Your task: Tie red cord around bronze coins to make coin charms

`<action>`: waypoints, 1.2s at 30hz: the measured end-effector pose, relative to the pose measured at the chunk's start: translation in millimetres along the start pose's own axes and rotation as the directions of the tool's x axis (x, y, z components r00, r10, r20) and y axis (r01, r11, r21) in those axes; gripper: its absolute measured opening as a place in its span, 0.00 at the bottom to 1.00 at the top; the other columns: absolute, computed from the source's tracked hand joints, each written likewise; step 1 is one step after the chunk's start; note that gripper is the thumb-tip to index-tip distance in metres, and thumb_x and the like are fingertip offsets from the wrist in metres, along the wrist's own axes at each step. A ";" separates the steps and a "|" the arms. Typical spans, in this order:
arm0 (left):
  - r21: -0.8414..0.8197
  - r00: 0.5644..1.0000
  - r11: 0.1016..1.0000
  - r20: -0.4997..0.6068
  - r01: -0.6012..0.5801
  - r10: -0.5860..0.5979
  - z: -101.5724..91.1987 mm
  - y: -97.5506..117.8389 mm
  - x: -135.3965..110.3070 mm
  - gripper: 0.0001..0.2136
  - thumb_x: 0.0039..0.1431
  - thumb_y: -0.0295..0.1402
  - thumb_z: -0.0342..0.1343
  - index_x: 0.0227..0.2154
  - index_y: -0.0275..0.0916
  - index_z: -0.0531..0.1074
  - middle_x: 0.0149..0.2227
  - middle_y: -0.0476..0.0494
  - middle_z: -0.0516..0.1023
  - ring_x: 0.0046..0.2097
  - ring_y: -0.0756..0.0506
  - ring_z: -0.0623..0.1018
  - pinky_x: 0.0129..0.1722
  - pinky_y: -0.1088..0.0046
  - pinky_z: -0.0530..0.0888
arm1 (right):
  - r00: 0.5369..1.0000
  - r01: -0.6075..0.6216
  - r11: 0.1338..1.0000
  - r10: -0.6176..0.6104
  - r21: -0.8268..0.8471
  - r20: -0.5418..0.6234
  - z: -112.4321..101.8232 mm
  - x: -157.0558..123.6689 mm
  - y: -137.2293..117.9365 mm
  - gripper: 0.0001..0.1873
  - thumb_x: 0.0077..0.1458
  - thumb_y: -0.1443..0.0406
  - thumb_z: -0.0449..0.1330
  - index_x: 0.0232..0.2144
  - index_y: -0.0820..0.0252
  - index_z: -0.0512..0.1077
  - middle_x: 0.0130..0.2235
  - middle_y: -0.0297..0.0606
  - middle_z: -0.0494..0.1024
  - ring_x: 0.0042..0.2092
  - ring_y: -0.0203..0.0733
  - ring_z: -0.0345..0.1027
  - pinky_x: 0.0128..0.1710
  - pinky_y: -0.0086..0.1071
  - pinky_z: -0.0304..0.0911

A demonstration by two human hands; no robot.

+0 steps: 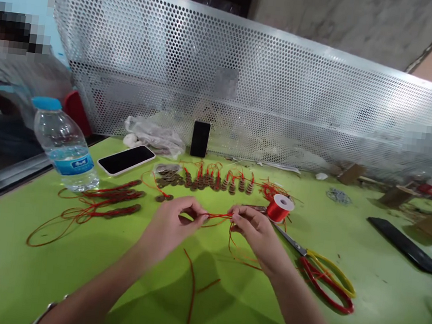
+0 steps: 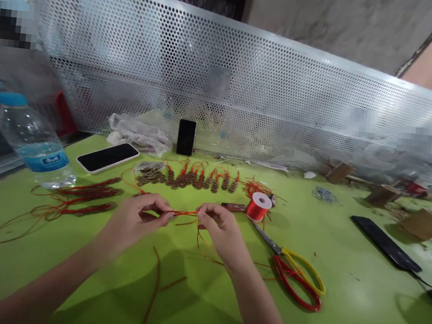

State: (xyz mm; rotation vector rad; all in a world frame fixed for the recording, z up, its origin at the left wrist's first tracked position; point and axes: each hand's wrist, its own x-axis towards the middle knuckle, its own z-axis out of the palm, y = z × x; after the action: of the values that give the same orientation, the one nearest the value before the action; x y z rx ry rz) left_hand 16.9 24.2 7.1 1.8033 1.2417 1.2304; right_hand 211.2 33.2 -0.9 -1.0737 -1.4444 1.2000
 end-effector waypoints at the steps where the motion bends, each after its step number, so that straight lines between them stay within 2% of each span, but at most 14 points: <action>1: 0.012 1.000 1.000 0.013 -0.004 0.004 -1.2 0.2 0.6 0.04 0.50 0.32 0.59 0.24 0.39 0.74 0.26 0.47 0.77 0.28 0.48 0.76 0.25 0.78 0.72 | 1.000 0.006 1.000 -0.006 -0.008 -0.004 -0.3 0.3 0.1 0.14 0.48 0.56 0.61 0.29 0.62 0.71 0.31 0.36 0.71 0.32 0.35 0.64 0.34 0.29 0.65; 5: 0.086 0.999 0.996 0.033 -0.034 0.031 -6.2 2.1 3.3 0.03 0.50 0.30 0.58 0.24 0.40 0.74 0.25 0.47 0.77 0.27 0.48 0.75 0.25 0.78 0.71 | 0.999 0.036 0.996 -0.032 -0.082 0.039 -2.8 0.2 0.8 0.12 0.51 0.57 0.59 0.31 0.62 0.70 0.32 0.36 0.71 0.33 0.35 0.63 0.35 0.30 0.65; 9: 0.106 0.998 0.993 -0.013 -0.059 0.061 -14.0 3.2 6.9 0.03 0.50 0.30 0.58 0.23 0.40 0.75 0.26 0.47 0.78 0.28 0.48 0.75 0.26 0.78 0.71 | 0.990 0.036 0.984 -0.011 -0.175 0.141 -7.0 0.4 0.3 0.13 0.53 0.57 0.57 0.31 0.62 0.70 0.31 0.36 0.70 0.33 0.37 0.64 0.36 0.32 0.65; 13: 0.160 0.997 0.986 -0.044 -0.050 0.058 -23.0 1.0 11.3 0.03 0.51 0.31 0.58 0.24 0.40 0.74 0.26 0.48 0.78 0.28 0.48 0.75 0.26 0.80 0.71 | 0.986 0.025 0.980 0.008 -0.195 0.165 -13.2 1.8 0.6 0.14 0.54 0.56 0.57 0.28 0.62 0.70 0.31 0.36 0.71 0.35 0.38 0.65 0.39 0.33 0.64; 15: 0.200 0.998 0.979 -0.040 -0.048 0.058 -25.7 -0.5 12.8 0.04 0.51 0.32 0.58 0.24 0.39 0.73 0.27 0.47 0.78 0.29 0.48 0.75 0.26 0.80 0.71 | 0.987 -0.002 0.992 0.022 -0.123 0.159 -16.4 1.9 1.1 0.14 0.54 0.56 0.57 0.29 0.62 0.71 0.31 0.37 0.73 0.36 0.39 0.67 0.42 0.35 0.64; 19: 0.244 0.999 0.969 -0.019 -0.037 0.043 -27.9 -1.5 14.3 0.05 0.52 0.33 0.56 0.25 0.39 0.73 0.28 0.47 0.78 0.30 0.47 0.76 0.28 0.77 0.72 | 0.988 -0.085 0.979 0.059 0.187 0.143 -23.0 1.4 0.0 0.14 0.52 0.55 0.60 0.29 0.61 0.72 0.30 0.37 0.75 0.39 0.38 0.69 0.47 0.35 0.62; 22: 0.246 0.998 0.969 -0.053 -0.001 0.014 -29.5 -1.5 15.6 0.06 0.51 0.34 0.56 0.25 0.39 0.71 0.28 0.47 0.78 0.29 0.47 0.76 0.28 0.75 0.72 | 0.997 -0.081 0.911 0.070 0.404 0.043 -31.5 3.3 -2.5 0.13 0.46 0.57 0.66 0.26 0.59 0.70 0.20 0.28 0.68 0.28 0.32 0.66 0.41 0.30 0.65; 25: 0.191 0.997 0.981 -0.080 0.040 -0.025 -31.2 -2.2 16.7 0.06 0.51 0.36 0.57 0.24 0.38 0.70 0.27 0.47 0.78 0.30 0.46 0.77 0.29 0.75 0.72 | 0.978 0.005 0.854 0.104 0.521 -0.181 -42.9 7.5 -5.5 0.14 0.40 0.59 0.69 0.25 0.59 0.70 0.15 0.21 0.58 0.18 0.27 0.54 0.31 0.27 0.66; 28: 0.132 0.994 0.988 -0.083 0.085 -0.074 -32.0 -2.4 17.3 0.07 0.50 0.37 0.58 0.24 0.38 0.70 0.28 0.46 0.79 0.30 0.45 0.78 0.29 0.74 0.72 | 0.944 0.099 0.839 0.090 0.535 -0.316 -53.3 11.2 -8.4 0.15 0.39 0.58 0.69 0.25 0.59 0.68 0.15 0.20 0.53 0.17 0.25 0.46 0.19 0.22 0.57; 30: 0.104 0.989 0.987 -0.093 0.121 -0.111 -31.9 -1.5 17.9 0.08 0.49 0.37 0.58 0.24 0.38 0.69 0.27 0.46 0.79 0.30 0.45 0.79 0.28 0.74 0.72 | 0.938 0.138 0.860 0.045 0.492 -0.343 -59.5 12.3 -9.1 0.16 0.39 0.57 0.68 0.24 0.58 0.66 0.16 0.20 0.49 0.17 0.25 0.42 0.15 0.21 0.47; 32: 0.083 0.984 0.985 -0.107 0.152 -0.143 -31.9 0.1 18.8 0.08 0.48 0.37 0.59 0.23 0.38 0.69 0.26 0.46 0.79 0.29 0.45 0.79 0.28 0.74 0.72 | 0.934 0.138 0.923 -0.001 0.358 -0.357 -66.5 12.5 -7.2 0.17 0.40 0.56 0.67 0.26 0.58 0.66 0.16 0.21 0.50 0.17 0.25 0.41 0.14 0.22 0.42; 34: 0.065 0.980 0.984 -0.120 0.168 -0.159 -31.9 1.6 19.6 0.08 0.48 0.36 0.60 0.23 0.38 0.69 0.25 0.46 0.79 0.29 0.45 0.79 0.28 0.75 0.73 | 0.939 0.100 0.990 -0.059 0.104 -0.338 -75.1 12.3 -1.9 0.16 0.43 0.55 0.65 0.29 0.58 0.67 0.17 0.22 0.55 0.17 0.26 0.43 0.15 0.23 0.43; 36: 0.049 0.977 0.984 -0.132 0.174 -0.166 -32.0 1.9 20.1 0.08 0.47 0.36 0.60 0.23 0.38 0.69 0.24 0.46 0.79 0.28 0.45 0.80 0.27 0.74 0.73 | 0.958 0.068 0.970 -0.129 -0.235 -0.255 -83.4 12.5 5.9 0.13 0.47 0.57 0.62 0.32 0.59 0.69 0.18 0.24 0.59 0.18 0.28 0.49 0.18 0.24 0.48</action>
State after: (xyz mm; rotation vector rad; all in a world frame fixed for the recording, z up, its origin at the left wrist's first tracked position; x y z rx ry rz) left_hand -9.6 41.7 27.7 1.6424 1.4862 1.2381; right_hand 291.3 60.0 1.4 -1.2490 -1.4230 0.7975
